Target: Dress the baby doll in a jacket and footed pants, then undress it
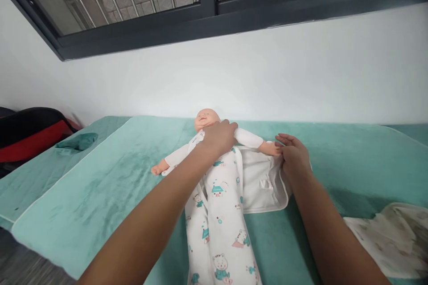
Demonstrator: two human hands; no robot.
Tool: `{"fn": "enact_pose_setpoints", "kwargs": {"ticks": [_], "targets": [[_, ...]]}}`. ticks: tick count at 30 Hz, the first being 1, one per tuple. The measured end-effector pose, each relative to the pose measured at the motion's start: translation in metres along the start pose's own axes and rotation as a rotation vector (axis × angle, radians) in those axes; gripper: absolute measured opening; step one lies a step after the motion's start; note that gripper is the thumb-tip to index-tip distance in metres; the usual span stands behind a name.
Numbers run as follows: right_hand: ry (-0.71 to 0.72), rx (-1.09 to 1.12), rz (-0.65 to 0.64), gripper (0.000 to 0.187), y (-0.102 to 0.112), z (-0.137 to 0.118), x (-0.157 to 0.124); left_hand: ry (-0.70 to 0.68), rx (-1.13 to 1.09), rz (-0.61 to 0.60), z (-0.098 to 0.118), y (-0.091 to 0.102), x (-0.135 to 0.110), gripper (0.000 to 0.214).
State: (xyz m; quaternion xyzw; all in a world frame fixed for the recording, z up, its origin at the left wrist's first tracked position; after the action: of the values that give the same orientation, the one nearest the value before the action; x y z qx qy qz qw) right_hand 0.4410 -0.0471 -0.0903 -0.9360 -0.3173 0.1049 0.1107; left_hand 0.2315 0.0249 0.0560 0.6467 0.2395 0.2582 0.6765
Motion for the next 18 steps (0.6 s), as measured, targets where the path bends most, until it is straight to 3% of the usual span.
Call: {"fn": "enact_pose_setpoints", "kwargs": {"ticks": [5, 7, 9, 11, 13, 15, 18], "targets": [[-0.025, 0.084, -0.062, 0.038, 0.007, 0.000, 0.012, 0.015, 0.015, 0.023, 0.019, -0.020, 0.006, 0.028], [-0.017, 0.101, -0.016, 0.031, 0.010, -0.005, 0.016, -0.031, 0.042, 0.002, 0.028, -0.028, 0.006, 0.028], [0.062, 0.056, 0.102, 0.027, 0.009, -0.010, 0.013, -0.078, -0.008, 0.032, 0.030, -0.032, 0.002, 0.026], [0.236, -0.080, 0.147, 0.022, -0.002, -0.015, 0.001, -0.044, -0.146, 0.173, 0.021, -0.035, -0.011, 0.028], [0.396, -0.288, 0.000, 0.020, -0.021, -0.018, -0.020, 0.075, -0.318, 0.359, 0.004, -0.039, -0.030, 0.031], [0.448, -0.502, -0.283, 0.025, -0.044, -0.018, -0.046, 0.233, -0.464, 0.499, -0.016, -0.047, -0.054, 0.031], [0.518, -0.726, -0.560, 0.031, -0.067, -0.015, -0.076, 0.423, -0.680, 0.579, -0.038, -0.066, -0.085, 0.034]]}}
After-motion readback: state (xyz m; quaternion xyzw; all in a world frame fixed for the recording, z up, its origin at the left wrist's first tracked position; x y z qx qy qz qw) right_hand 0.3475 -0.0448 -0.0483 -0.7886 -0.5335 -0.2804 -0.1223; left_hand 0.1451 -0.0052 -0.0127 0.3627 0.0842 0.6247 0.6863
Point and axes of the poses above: each hand's wrist, its own x-axis towards the middle knuckle, its own y-axis out of the back of the hand, z = x × y, the point moved 1 cm from there along x, towards the middle knuckle, and after that the axes turned 7 degrees about -y, right-handed, at the moved point
